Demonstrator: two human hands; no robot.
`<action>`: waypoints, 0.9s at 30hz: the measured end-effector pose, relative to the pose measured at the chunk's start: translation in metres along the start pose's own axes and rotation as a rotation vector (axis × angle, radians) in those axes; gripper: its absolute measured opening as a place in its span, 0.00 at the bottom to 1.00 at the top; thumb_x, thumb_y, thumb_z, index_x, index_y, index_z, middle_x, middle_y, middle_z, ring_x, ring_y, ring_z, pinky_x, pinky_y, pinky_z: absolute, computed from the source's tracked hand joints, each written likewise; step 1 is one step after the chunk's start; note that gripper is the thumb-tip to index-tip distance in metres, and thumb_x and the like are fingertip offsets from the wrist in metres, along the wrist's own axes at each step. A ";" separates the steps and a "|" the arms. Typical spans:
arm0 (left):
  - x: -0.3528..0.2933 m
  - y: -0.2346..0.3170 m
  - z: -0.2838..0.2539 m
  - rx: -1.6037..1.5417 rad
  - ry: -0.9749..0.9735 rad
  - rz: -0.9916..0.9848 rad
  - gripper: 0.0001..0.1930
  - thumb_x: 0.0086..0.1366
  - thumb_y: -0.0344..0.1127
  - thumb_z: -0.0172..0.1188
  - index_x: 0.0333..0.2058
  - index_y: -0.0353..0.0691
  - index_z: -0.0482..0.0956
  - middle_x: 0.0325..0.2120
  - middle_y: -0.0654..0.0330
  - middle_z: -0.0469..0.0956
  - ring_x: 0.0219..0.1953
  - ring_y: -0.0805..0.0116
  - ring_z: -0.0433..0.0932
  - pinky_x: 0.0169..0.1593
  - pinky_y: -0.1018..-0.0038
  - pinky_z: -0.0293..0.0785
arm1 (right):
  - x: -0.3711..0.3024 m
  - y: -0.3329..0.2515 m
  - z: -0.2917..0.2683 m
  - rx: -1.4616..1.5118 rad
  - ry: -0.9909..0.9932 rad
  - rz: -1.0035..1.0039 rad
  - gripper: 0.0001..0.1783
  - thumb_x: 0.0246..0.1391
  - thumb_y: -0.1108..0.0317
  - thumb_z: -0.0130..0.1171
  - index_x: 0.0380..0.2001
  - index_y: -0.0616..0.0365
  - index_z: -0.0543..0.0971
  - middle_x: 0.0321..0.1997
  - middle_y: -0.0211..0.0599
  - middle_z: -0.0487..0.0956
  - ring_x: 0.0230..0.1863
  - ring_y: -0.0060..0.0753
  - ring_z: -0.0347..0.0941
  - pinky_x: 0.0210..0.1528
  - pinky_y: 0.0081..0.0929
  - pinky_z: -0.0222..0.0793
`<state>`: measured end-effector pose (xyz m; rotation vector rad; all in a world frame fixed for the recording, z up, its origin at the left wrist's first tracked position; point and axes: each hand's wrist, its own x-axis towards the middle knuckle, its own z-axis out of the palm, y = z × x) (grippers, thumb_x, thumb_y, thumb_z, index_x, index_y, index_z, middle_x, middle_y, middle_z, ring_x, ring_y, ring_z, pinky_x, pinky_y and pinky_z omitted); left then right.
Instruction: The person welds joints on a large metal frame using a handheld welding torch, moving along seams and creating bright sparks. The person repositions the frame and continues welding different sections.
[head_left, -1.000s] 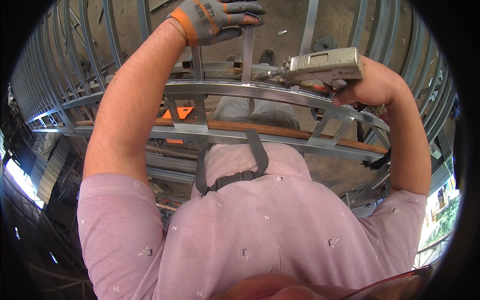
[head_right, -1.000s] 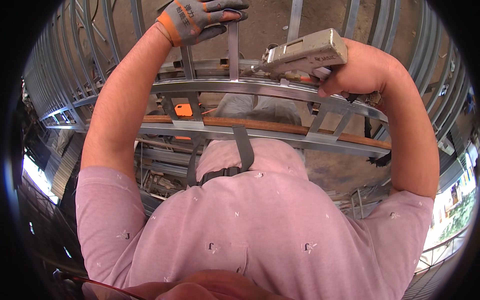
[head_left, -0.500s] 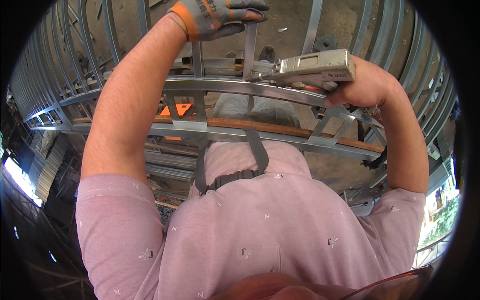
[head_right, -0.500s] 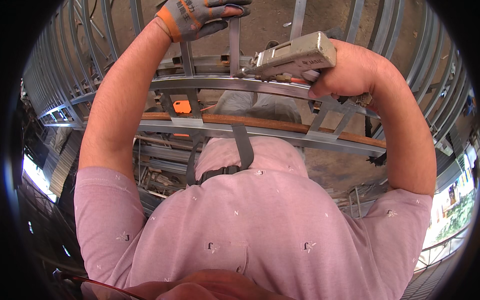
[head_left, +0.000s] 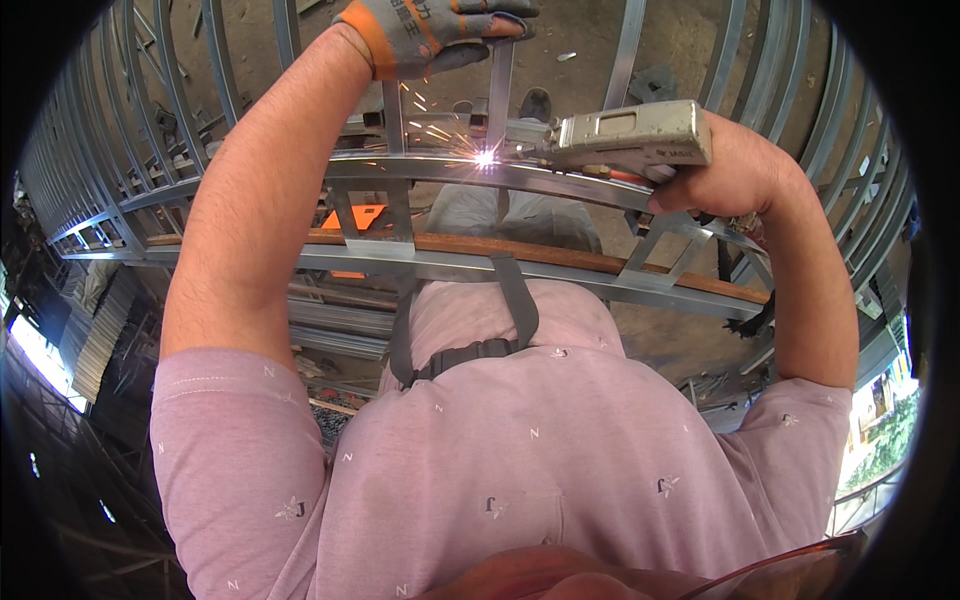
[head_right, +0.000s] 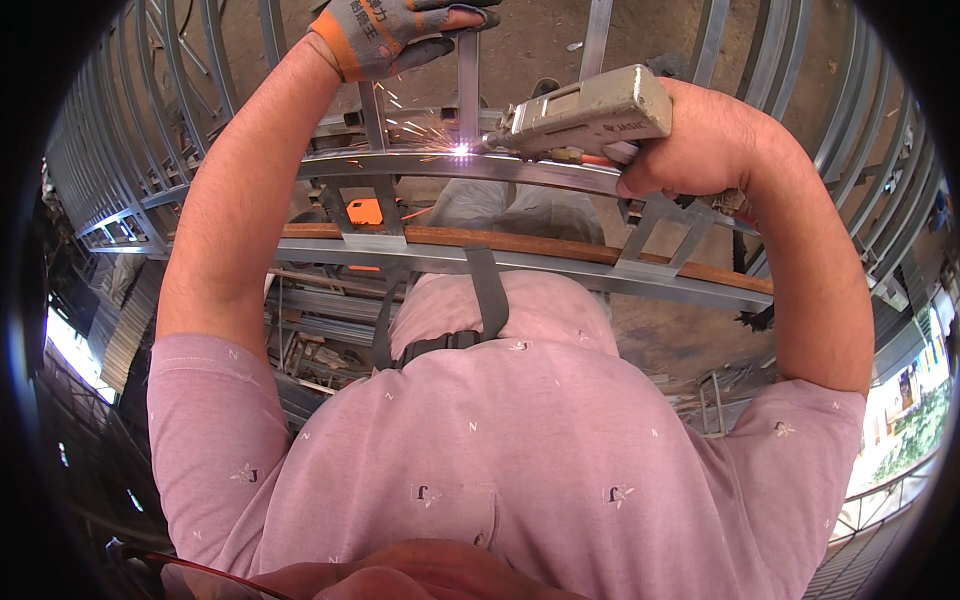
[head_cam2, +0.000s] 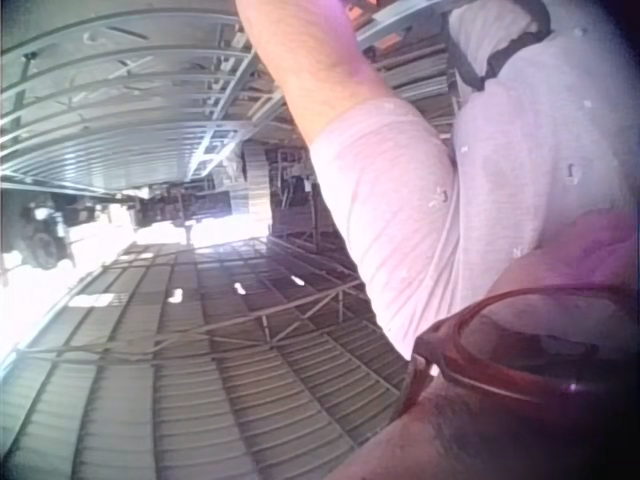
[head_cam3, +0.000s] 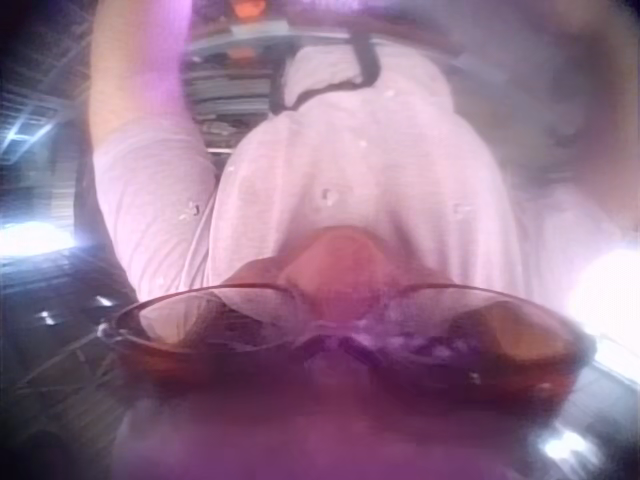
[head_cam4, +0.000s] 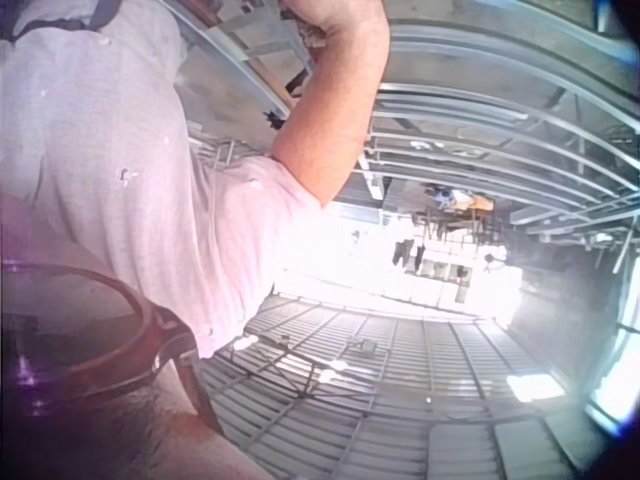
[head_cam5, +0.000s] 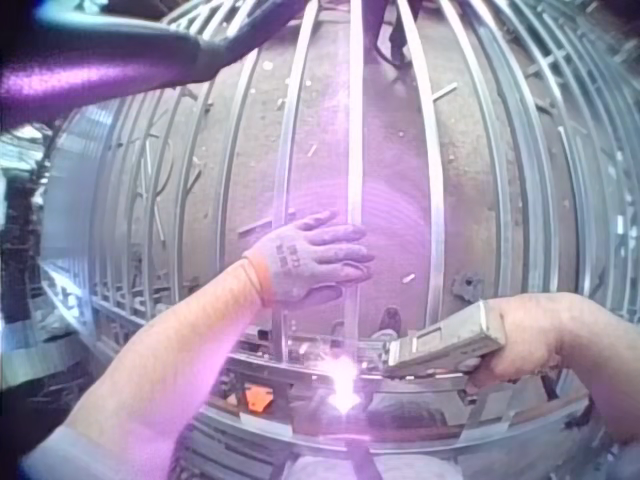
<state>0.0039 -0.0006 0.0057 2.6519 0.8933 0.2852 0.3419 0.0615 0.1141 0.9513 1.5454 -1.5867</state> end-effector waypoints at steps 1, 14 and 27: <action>-0.001 0.000 0.001 0.000 0.012 -0.002 0.22 0.65 0.43 0.68 0.58 0.57 0.84 0.65 0.67 0.80 0.75 0.59 0.71 0.79 0.46 0.61 | 0.001 0.003 0.001 0.004 0.009 -0.034 0.33 0.42 0.73 0.78 0.56 0.56 0.86 0.40 0.39 0.89 0.33 0.32 0.84 0.37 0.35 0.83; -0.002 -0.003 0.003 0.019 0.013 0.001 0.23 0.68 0.45 0.64 0.62 0.57 0.82 0.68 0.67 0.78 0.75 0.60 0.69 0.80 0.49 0.57 | 0.001 0.020 0.004 0.074 0.018 -0.104 0.33 0.42 0.74 0.77 0.57 0.56 0.86 0.40 0.38 0.89 0.33 0.31 0.83 0.36 0.33 0.82; -0.001 -0.002 -0.001 0.001 0.013 0.000 0.22 0.70 0.42 0.61 0.62 0.57 0.83 0.67 0.67 0.79 0.73 0.61 0.72 0.81 0.49 0.57 | -0.004 0.027 0.017 0.099 0.037 -0.133 0.37 0.41 0.75 0.78 0.60 0.56 0.83 0.53 0.42 0.89 0.53 0.40 0.85 0.60 0.36 0.79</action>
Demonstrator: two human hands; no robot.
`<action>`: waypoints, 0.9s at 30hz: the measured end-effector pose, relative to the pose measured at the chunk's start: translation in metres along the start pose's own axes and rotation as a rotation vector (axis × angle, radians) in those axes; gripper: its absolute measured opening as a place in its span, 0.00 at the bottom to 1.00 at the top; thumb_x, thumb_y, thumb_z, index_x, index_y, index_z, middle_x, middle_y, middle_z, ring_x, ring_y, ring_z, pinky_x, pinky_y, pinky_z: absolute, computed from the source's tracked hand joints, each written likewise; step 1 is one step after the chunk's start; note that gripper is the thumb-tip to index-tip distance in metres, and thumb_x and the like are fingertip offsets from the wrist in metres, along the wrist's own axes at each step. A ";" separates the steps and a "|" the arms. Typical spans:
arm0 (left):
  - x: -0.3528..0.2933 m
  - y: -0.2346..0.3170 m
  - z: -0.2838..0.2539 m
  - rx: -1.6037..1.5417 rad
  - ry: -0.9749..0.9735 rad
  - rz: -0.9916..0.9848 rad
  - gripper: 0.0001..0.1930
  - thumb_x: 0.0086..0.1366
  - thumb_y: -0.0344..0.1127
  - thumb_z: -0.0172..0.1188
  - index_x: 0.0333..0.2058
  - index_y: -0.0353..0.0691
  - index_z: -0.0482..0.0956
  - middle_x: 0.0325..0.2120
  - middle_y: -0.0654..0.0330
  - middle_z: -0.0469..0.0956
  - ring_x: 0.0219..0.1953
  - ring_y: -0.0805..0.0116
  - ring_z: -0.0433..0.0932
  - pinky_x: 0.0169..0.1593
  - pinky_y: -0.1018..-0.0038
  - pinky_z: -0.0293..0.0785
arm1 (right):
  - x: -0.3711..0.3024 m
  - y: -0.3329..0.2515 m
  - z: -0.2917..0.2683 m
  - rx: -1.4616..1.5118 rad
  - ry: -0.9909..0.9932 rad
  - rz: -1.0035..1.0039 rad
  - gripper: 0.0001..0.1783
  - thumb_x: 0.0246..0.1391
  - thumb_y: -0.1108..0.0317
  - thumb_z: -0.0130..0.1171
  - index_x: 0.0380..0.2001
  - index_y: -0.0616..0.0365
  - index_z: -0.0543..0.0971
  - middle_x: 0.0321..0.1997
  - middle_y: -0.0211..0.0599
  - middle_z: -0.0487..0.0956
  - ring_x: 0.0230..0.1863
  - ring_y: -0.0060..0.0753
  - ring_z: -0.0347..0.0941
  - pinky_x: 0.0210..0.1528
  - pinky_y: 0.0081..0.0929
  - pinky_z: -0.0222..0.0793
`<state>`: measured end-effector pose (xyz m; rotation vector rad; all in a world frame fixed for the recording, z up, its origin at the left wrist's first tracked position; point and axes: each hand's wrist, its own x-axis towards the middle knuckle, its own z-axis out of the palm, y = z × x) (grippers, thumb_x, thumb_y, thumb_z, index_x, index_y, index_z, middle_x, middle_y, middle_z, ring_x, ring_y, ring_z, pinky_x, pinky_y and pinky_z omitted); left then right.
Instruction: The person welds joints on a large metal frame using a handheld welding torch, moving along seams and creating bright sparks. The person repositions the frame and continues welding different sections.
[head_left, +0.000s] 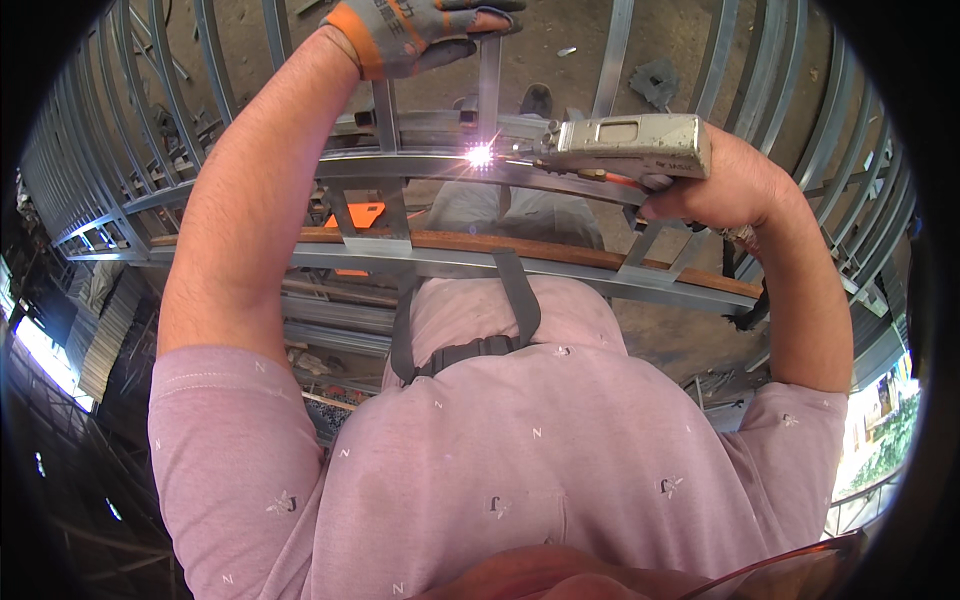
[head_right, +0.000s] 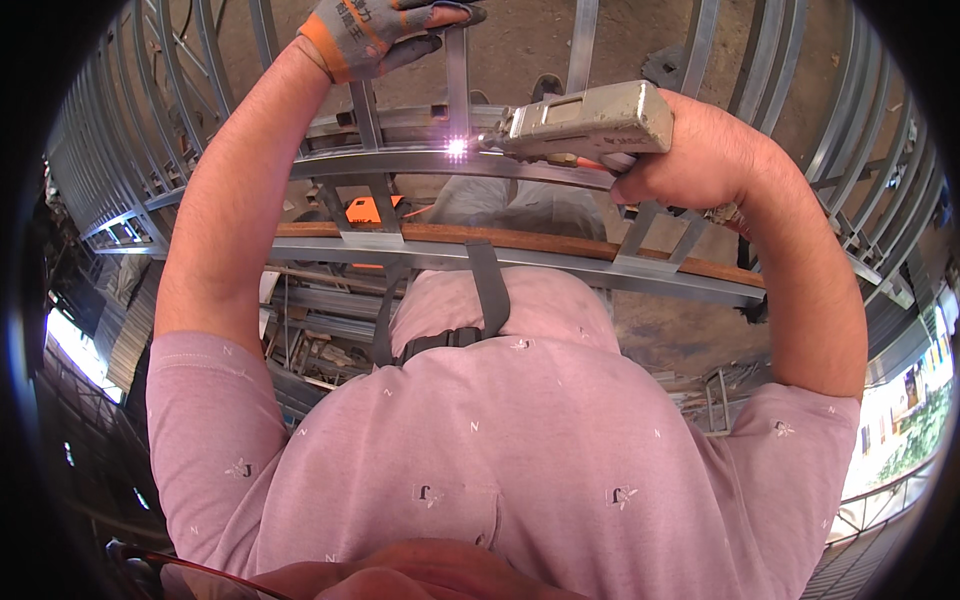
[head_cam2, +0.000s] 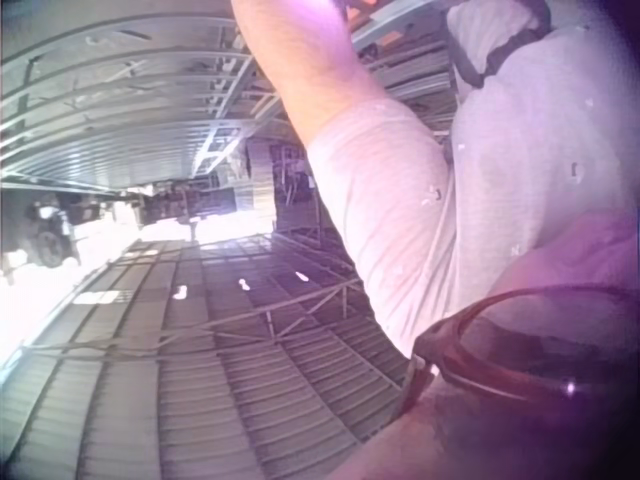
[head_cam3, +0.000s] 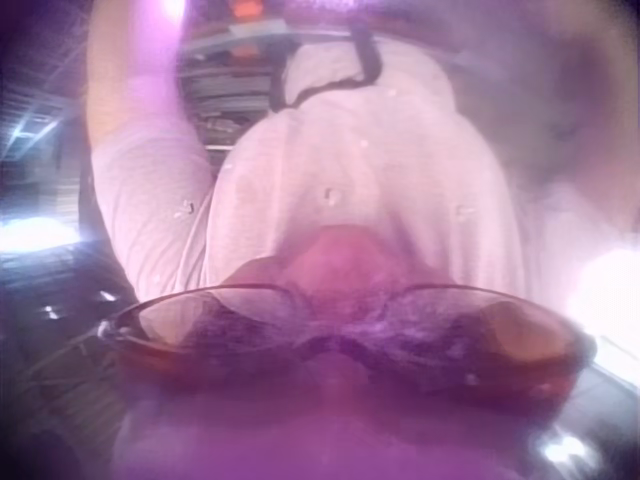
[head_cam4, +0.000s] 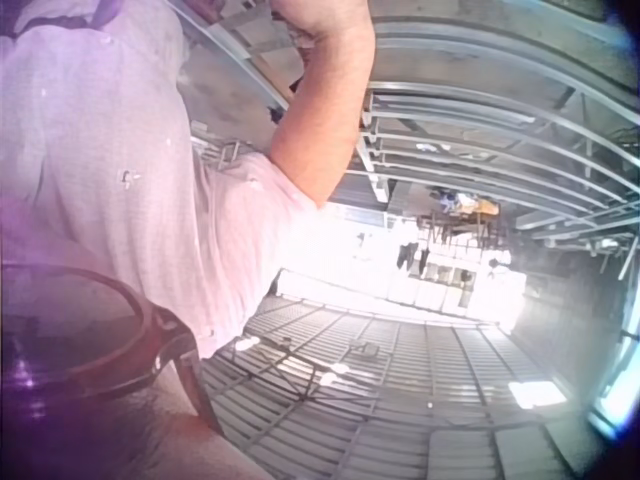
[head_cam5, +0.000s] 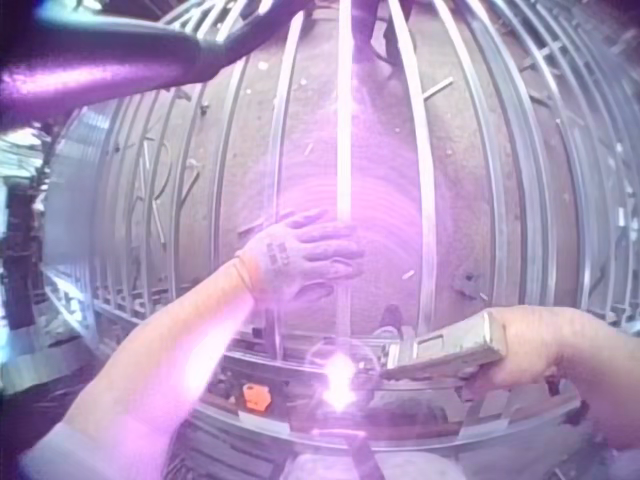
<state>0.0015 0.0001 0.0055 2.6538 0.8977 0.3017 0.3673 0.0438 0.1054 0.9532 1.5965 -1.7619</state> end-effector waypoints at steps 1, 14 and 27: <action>0.002 0.002 -0.003 0.011 -0.004 0.002 0.22 0.70 0.42 0.61 0.62 0.56 0.83 0.67 0.67 0.79 0.72 0.60 0.73 0.81 0.49 0.58 | 0.000 0.001 0.000 0.005 0.007 -0.003 0.37 0.42 0.75 0.78 0.60 0.56 0.83 0.53 0.42 0.89 0.53 0.40 0.85 0.60 0.36 0.79; 0.001 0.004 -0.005 0.005 -0.055 -0.008 0.24 0.71 0.43 0.61 0.65 0.56 0.80 0.68 0.65 0.77 0.73 0.60 0.71 0.81 0.49 0.58 | 0.000 0.006 0.001 0.019 -0.009 -0.009 0.34 0.44 0.72 0.78 0.59 0.53 0.84 0.50 0.39 0.90 0.49 0.37 0.85 0.56 0.35 0.80; 0.000 0.001 0.000 0.020 -0.030 -0.001 0.25 0.68 0.45 0.64 0.64 0.57 0.81 0.69 0.65 0.76 0.75 0.57 0.69 0.80 0.49 0.59 | 0.000 0.017 0.009 0.059 0.031 -0.049 0.35 0.44 0.74 0.79 0.60 0.54 0.84 0.49 0.38 0.90 0.49 0.35 0.84 0.53 0.34 0.80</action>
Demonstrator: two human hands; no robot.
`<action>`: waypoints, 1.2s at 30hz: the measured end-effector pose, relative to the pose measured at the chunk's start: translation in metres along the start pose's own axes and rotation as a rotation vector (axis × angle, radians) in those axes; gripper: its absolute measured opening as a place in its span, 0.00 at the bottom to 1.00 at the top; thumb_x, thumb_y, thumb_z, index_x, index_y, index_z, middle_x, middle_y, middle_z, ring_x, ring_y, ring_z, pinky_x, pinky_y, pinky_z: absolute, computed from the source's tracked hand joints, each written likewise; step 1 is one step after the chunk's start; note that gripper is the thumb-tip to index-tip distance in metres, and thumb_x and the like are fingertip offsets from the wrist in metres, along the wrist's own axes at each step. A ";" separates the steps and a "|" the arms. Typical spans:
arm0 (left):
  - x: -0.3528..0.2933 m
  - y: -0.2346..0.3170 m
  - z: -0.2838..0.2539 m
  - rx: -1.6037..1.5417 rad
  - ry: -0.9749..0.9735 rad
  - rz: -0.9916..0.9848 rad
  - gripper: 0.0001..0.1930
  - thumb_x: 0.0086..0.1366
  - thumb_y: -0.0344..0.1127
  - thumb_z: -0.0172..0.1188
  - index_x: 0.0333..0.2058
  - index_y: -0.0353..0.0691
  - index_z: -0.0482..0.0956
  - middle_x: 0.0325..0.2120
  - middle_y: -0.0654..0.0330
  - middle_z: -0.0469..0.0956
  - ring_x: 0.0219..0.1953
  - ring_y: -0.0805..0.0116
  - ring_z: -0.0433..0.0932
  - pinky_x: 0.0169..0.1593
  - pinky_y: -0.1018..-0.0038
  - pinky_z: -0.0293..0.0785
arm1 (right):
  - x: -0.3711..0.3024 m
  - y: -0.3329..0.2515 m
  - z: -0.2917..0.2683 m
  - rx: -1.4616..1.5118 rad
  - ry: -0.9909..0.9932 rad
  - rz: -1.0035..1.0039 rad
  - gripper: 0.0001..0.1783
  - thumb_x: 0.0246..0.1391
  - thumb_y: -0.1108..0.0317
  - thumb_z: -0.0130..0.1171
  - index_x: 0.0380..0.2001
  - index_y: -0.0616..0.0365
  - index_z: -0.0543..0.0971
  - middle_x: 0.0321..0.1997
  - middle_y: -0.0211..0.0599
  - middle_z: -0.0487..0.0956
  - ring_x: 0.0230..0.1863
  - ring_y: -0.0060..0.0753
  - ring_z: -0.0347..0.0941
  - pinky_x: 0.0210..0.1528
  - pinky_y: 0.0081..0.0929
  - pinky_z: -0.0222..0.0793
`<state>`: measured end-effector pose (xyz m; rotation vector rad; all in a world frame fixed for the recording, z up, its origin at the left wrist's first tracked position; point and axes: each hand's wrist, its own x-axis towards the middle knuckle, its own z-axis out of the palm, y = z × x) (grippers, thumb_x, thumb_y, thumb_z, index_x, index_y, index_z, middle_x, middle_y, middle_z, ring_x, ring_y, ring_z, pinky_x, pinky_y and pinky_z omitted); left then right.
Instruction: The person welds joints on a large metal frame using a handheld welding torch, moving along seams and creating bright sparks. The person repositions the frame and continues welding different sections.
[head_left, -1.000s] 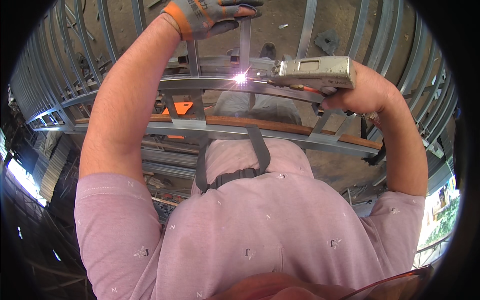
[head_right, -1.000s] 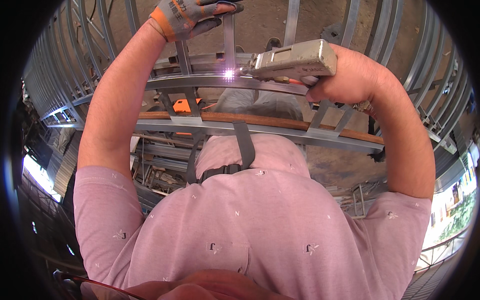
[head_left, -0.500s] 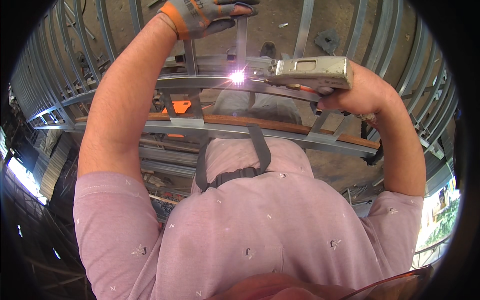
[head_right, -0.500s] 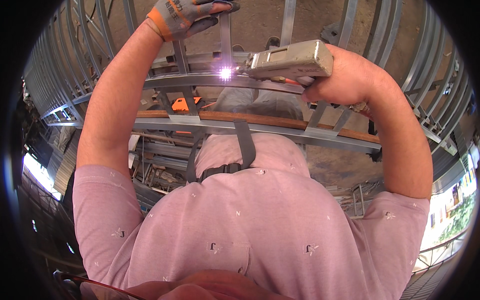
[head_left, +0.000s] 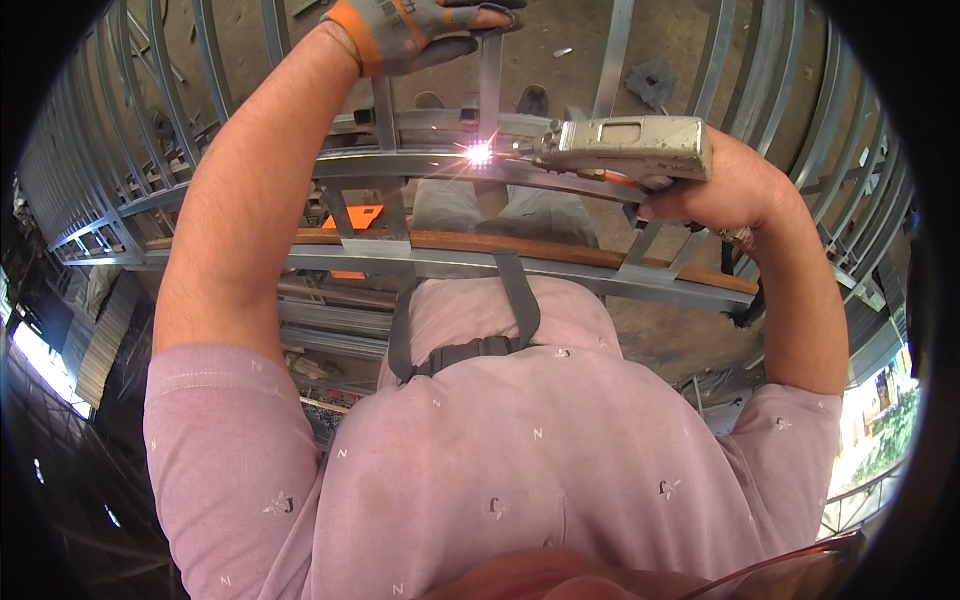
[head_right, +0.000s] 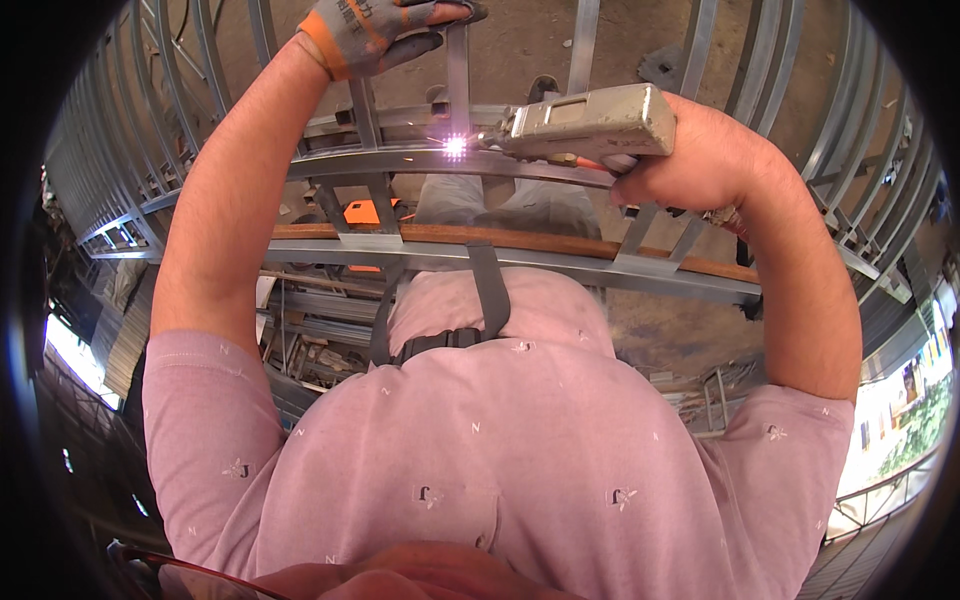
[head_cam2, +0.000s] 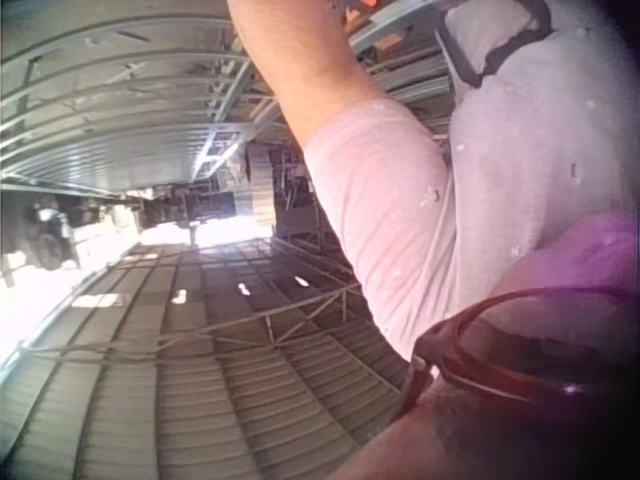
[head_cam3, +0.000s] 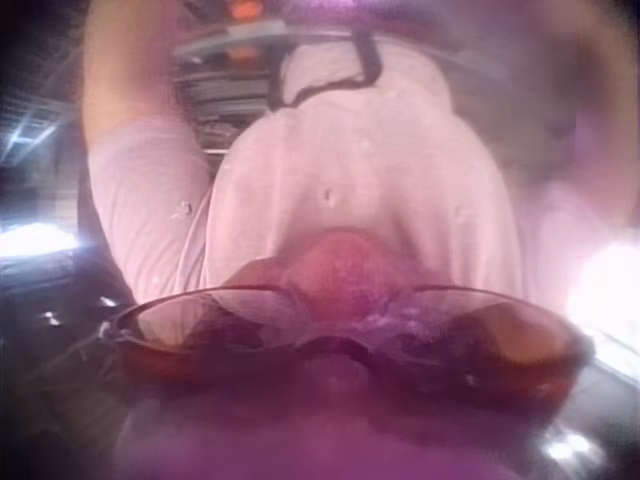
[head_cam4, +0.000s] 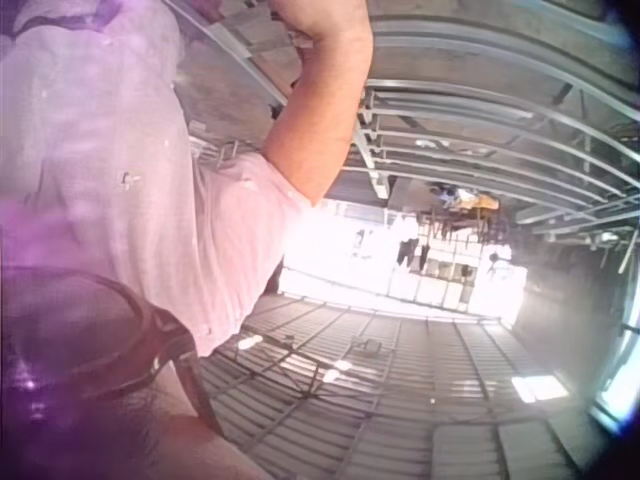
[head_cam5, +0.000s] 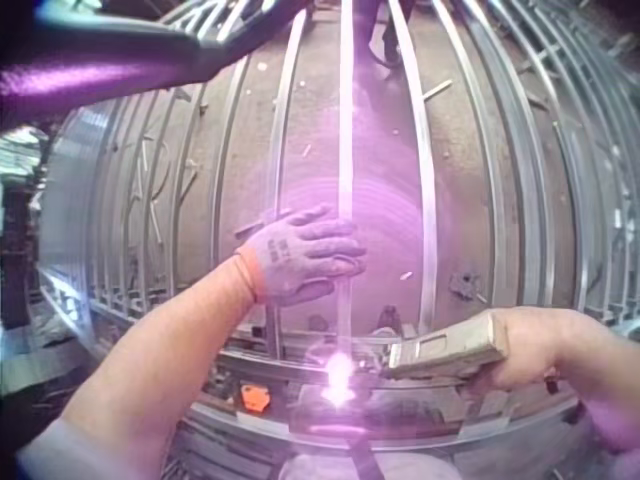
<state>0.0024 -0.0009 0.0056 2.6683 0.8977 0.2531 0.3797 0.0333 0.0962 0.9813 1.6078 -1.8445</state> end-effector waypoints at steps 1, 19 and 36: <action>-0.001 0.000 0.002 0.002 -0.007 0.005 0.25 0.68 0.45 0.64 0.64 0.57 0.81 0.69 0.65 0.76 0.75 0.57 0.69 0.80 0.49 0.59 | 0.000 0.000 0.001 0.030 -0.001 0.000 0.35 0.44 0.74 0.79 0.60 0.54 0.84 0.49 0.38 0.90 0.48 0.35 0.84 0.53 0.34 0.80; -0.020 -0.013 0.013 0.012 0.136 0.013 0.25 0.69 0.48 0.64 0.63 0.53 0.80 0.71 0.60 0.73 0.76 0.54 0.67 0.79 0.45 0.58 | -0.088 -0.088 -0.012 -0.094 0.219 0.168 0.25 0.46 0.80 0.78 0.50 0.59 0.86 0.44 0.28 0.86 0.47 0.27 0.79 0.54 0.32 0.77; -0.106 -0.055 -0.022 0.045 -0.023 -0.040 0.30 0.69 0.50 0.63 0.70 0.61 0.76 0.70 0.65 0.74 0.77 0.55 0.66 0.81 0.43 0.54 | 0.056 -0.125 0.018 -0.153 -0.036 0.194 0.29 0.43 0.73 0.79 0.54 0.58 0.87 0.43 0.37 0.90 0.40 0.32 0.83 0.44 0.34 0.81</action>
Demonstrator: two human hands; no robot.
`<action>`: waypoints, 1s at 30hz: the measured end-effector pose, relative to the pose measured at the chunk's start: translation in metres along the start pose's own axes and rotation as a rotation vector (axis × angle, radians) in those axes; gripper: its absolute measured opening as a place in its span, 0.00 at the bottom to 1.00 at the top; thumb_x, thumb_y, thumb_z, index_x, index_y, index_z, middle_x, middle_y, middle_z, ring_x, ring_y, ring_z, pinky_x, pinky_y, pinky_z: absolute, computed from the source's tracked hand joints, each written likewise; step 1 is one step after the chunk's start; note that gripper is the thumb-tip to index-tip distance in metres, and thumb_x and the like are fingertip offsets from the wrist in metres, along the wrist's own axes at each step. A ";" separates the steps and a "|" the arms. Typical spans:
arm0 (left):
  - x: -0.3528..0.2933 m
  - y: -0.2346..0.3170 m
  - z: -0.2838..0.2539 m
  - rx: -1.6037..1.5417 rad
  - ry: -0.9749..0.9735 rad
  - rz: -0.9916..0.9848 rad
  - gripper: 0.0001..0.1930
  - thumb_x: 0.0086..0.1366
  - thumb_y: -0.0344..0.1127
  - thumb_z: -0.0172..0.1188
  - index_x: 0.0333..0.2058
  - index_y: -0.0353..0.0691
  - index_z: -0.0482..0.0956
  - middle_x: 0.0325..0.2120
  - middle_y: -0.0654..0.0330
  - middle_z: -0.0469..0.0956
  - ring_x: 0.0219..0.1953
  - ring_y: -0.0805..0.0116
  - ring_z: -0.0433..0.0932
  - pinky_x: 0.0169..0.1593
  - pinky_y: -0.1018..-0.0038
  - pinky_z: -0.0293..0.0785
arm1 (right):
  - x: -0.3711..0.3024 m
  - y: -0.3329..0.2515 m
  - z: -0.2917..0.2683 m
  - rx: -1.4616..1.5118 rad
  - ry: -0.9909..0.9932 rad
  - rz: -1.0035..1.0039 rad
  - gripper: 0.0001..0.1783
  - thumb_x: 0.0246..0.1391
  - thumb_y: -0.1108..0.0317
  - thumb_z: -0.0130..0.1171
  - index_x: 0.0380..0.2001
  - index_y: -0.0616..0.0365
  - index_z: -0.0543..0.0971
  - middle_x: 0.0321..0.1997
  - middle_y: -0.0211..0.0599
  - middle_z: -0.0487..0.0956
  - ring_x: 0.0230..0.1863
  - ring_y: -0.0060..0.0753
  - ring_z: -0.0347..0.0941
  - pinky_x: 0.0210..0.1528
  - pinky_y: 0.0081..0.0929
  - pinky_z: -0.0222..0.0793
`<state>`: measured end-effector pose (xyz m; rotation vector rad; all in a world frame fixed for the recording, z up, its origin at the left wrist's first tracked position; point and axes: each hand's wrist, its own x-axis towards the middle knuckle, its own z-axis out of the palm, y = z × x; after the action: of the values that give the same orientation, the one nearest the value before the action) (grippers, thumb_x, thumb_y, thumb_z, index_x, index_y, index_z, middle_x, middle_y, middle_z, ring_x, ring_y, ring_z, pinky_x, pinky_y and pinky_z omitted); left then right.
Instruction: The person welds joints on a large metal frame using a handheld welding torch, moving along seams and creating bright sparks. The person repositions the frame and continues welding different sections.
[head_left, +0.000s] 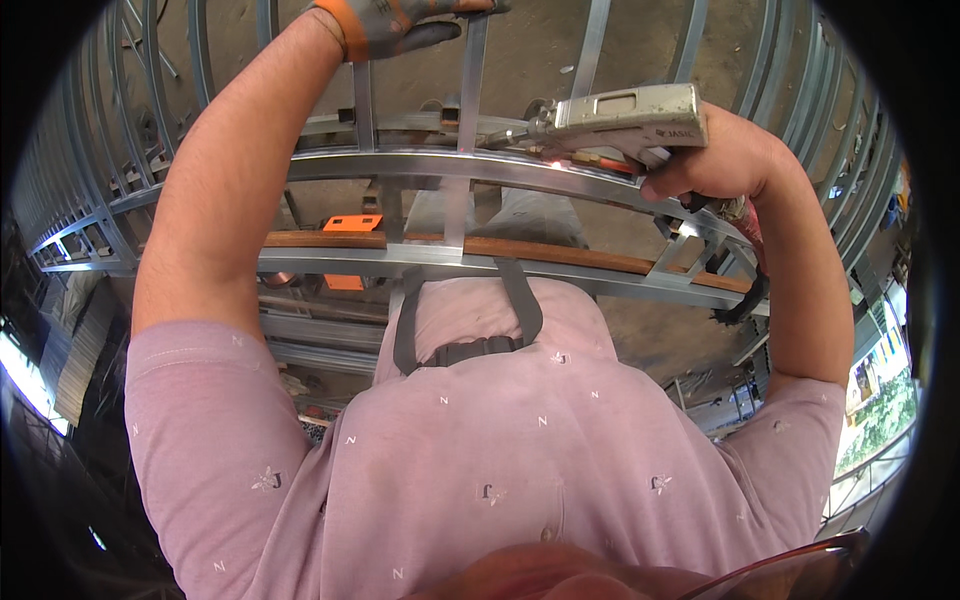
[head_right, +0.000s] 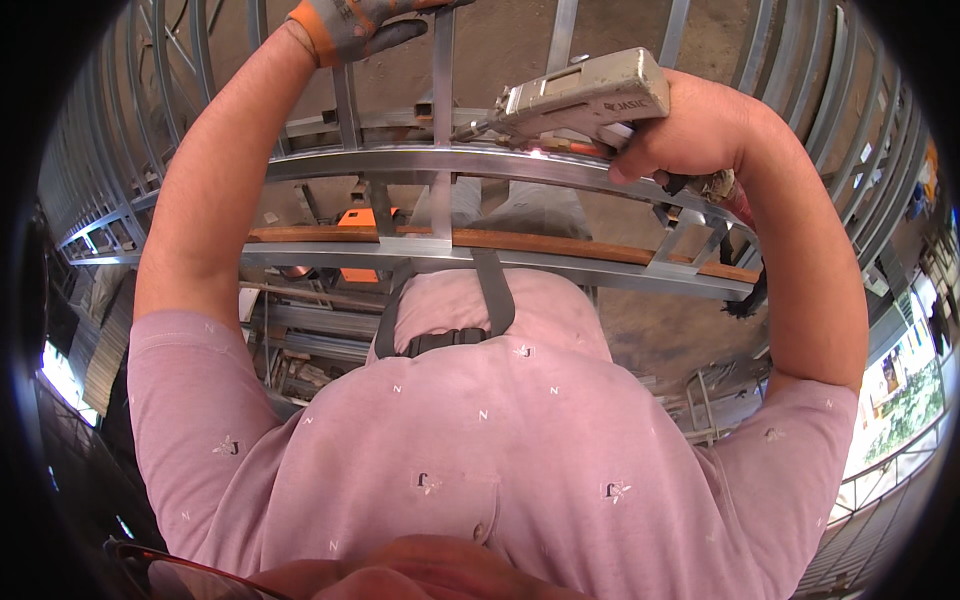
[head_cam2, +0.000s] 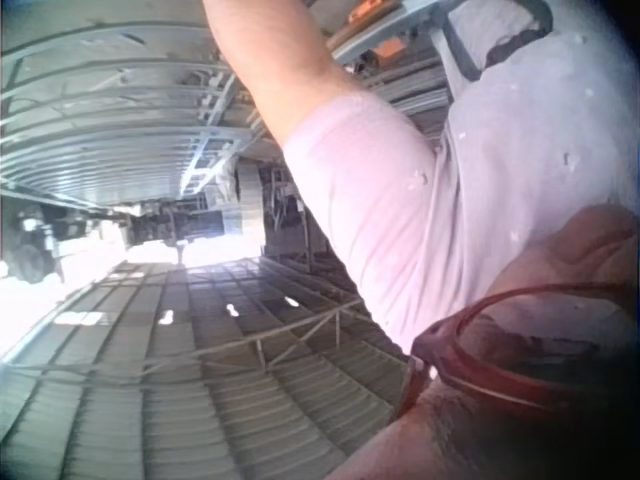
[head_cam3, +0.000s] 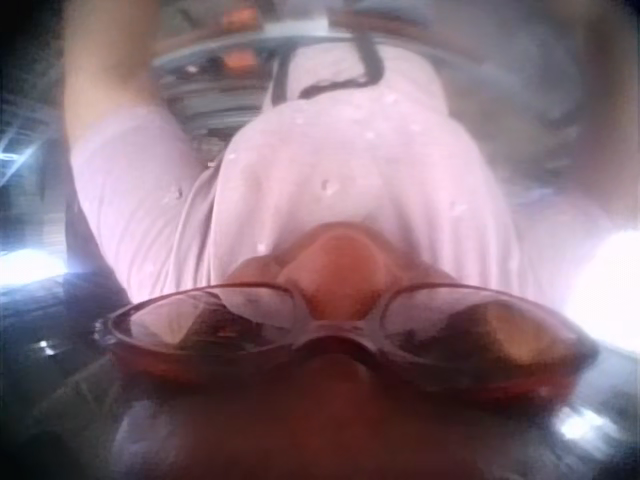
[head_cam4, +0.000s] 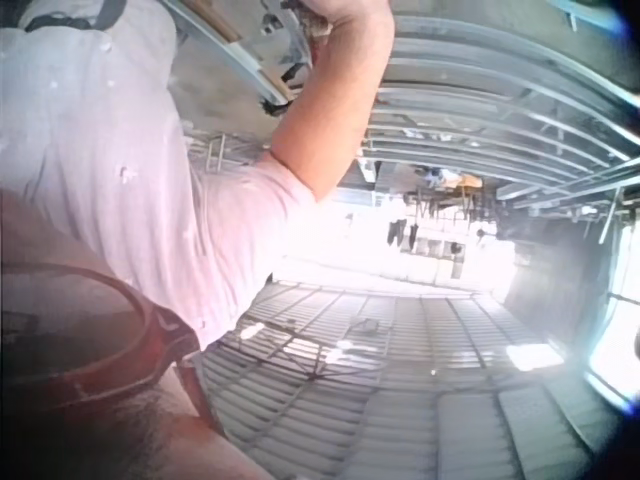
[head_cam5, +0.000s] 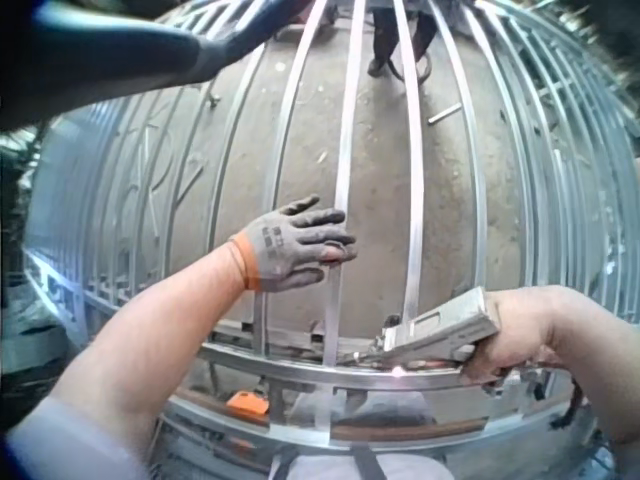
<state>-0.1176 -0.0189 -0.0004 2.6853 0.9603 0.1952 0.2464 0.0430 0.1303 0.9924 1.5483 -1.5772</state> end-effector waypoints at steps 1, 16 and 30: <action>0.001 0.000 -0.001 -0.006 0.001 0.005 0.30 0.69 0.50 0.64 0.70 0.61 0.76 0.70 0.66 0.74 0.77 0.55 0.66 0.80 0.43 0.54 | 0.005 -0.002 -0.001 0.004 -0.042 0.043 0.30 0.43 0.73 0.79 0.54 0.58 0.87 0.44 0.38 0.90 0.40 0.33 0.84 0.45 0.34 0.82; 0.002 0.004 -0.004 -0.050 0.006 -0.039 0.29 0.65 0.45 0.67 0.67 0.61 0.79 0.68 0.67 0.77 0.76 0.55 0.69 0.80 0.44 0.56 | 0.037 0.014 0.001 0.017 -0.126 -0.058 0.29 0.44 0.71 0.80 0.54 0.58 0.87 0.40 0.40 0.89 0.34 0.33 0.84 0.39 0.35 0.84; 0.004 0.006 -0.006 -0.055 0.096 -0.007 0.29 0.63 0.40 0.67 0.65 0.59 0.80 0.65 0.68 0.79 0.73 0.58 0.72 0.79 0.47 0.58 | 0.032 0.009 0.005 -0.022 -0.105 -0.044 0.28 0.45 0.71 0.77 0.54 0.55 0.88 0.41 0.39 0.90 0.35 0.32 0.85 0.39 0.34 0.84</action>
<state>-0.1121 -0.0193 0.0067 2.6426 0.9774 0.3471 0.2399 0.0389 0.0975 0.8548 1.5216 -1.6127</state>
